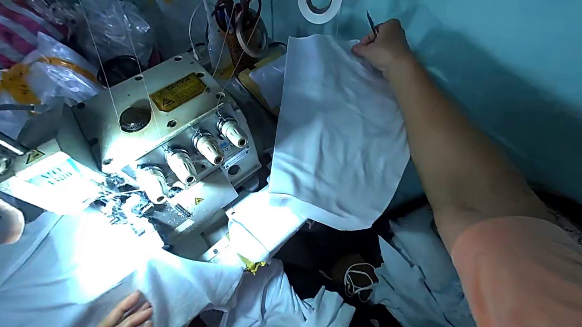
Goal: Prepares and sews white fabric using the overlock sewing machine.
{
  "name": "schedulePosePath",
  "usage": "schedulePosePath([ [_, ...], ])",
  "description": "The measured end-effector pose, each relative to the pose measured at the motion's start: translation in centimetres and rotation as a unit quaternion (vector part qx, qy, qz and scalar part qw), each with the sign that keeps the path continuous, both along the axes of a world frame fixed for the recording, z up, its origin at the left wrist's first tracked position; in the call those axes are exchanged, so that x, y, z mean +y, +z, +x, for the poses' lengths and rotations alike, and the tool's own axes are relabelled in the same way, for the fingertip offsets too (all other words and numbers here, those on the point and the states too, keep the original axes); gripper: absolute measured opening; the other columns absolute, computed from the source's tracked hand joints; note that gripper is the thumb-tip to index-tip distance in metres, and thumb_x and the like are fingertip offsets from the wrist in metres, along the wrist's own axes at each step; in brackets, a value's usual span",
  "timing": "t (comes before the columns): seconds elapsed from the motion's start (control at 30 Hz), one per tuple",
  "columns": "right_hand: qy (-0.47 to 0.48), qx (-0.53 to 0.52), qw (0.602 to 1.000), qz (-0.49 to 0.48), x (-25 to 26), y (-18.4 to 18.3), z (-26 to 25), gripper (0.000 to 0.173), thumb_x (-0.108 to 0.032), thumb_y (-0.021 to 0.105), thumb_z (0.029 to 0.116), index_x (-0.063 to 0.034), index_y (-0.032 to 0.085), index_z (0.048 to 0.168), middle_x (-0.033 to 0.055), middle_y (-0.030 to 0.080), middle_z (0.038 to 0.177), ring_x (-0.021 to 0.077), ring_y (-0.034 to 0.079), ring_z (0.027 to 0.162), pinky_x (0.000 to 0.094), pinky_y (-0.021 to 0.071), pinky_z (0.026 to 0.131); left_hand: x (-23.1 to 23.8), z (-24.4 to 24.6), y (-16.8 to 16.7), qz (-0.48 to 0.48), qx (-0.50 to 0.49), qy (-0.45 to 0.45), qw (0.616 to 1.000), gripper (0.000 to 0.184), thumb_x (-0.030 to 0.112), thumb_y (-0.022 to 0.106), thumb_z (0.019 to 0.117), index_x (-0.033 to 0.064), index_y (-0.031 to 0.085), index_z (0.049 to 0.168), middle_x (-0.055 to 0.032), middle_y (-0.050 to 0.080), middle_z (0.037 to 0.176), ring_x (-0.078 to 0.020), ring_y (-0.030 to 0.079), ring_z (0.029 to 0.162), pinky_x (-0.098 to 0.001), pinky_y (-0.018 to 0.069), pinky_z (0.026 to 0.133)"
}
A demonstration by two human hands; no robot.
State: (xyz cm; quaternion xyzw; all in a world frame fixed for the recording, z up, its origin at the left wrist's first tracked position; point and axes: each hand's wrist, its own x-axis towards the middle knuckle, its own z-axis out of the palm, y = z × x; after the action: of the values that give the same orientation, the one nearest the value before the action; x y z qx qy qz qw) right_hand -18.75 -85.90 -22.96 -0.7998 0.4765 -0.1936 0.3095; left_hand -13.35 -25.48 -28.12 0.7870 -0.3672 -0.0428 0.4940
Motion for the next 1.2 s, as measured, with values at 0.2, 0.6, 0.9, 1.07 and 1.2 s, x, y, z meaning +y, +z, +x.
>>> schedulePosePath([
  [0.2,-0.010,0.087,0.996,0.009,0.8,0.6,0.4,0.046,-0.024,0.065,0.0992,0.0134,0.057,0.125,0.0344,0.058,0.127,0.0474,0.057,0.121,0.0662,0.0439,0.098,-3.0,-1.0,0.4,0.039,-0.048,-0.055,0.997,0.020,0.002,0.055,0.0986,-0.0119,0.069,0.101,-0.0280,0.060,0.127,-0.0068,0.059,0.121,-0.0173,0.0456,0.104],
  [0.6,-0.027,0.058,0.998,-0.026,1.2,-0.5,-0.7,0.047,-0.032,0.060,0.1030,0.0117,0.061,0.121,0.0325,0.061,0.124,0.0455,0.058,0.121,0.0644,0.0430,0.100,-3.3,-1.7,1.5,0.027,-0.065,-0.075,0.995,0.018,0.006,0.056,0.1002,-0.0074,0.069,0.100,-0.0232,0.064,0.124,-0.0061,0.060,0.120,-0.0167,0.0454,0.104],
  [0.9,-0.012,-0.029,0.980,-0.196,8.3,2.6,0.2,0.045,-0.024,0.045,0.1074,0.0104,0.054,0.134,0.0280,0.064,0.126,0.0380,0.063,0.119,0.0525,0.0463,0.103,-5.1,-1.7,2.4,-0.052,-0.043,-0.092,0.994,0.020,0.019,0.058,0.1035,0.0115,0.068,0.119,-0.0009,0.067,0.131,-0.0068,0.061,0.124,-0.0263,0.0519,0.104],
  [1.07,0.434,-0.283,0.847,0.119,25.7,2.8,-2.9,0.015,-0.001,0.069,0.0855,-0.0097,0.059,0.091,-0.0112,0.061,0.080,-0.0064,0.058,0.074,0.0117,0.0510,0.070,-9.4,-1.1,3.6,-0.134,-0.006,-0.087,0.987,0.062,0.047,0.073,0.0914,0.0172,0.055,0.143,0.0028,0.047,0.156,-0.0097,0.044,0.143,-0.0350,0.0454,0.114],
  [1.2,0.566,-0.329,0.716,0.244,31.1,2.0,-4.5,0.017,-0.009,0.075,0.0871,-0.0116,0.059,0.091,-0.0118,0.062,0.080,-0.0079,0.058,0.072,0.0077,0.0504,0.063,-9.3,-1.4,3.1,-0.143,0.088,-0.154,0.974,0.054,0.050,0.073,0.0900,0.0046,0.071,0.118,-0.0061,0.057,0.145,-0.0096,0.050,0.137,-0.0303,0.0467,0.111],
])
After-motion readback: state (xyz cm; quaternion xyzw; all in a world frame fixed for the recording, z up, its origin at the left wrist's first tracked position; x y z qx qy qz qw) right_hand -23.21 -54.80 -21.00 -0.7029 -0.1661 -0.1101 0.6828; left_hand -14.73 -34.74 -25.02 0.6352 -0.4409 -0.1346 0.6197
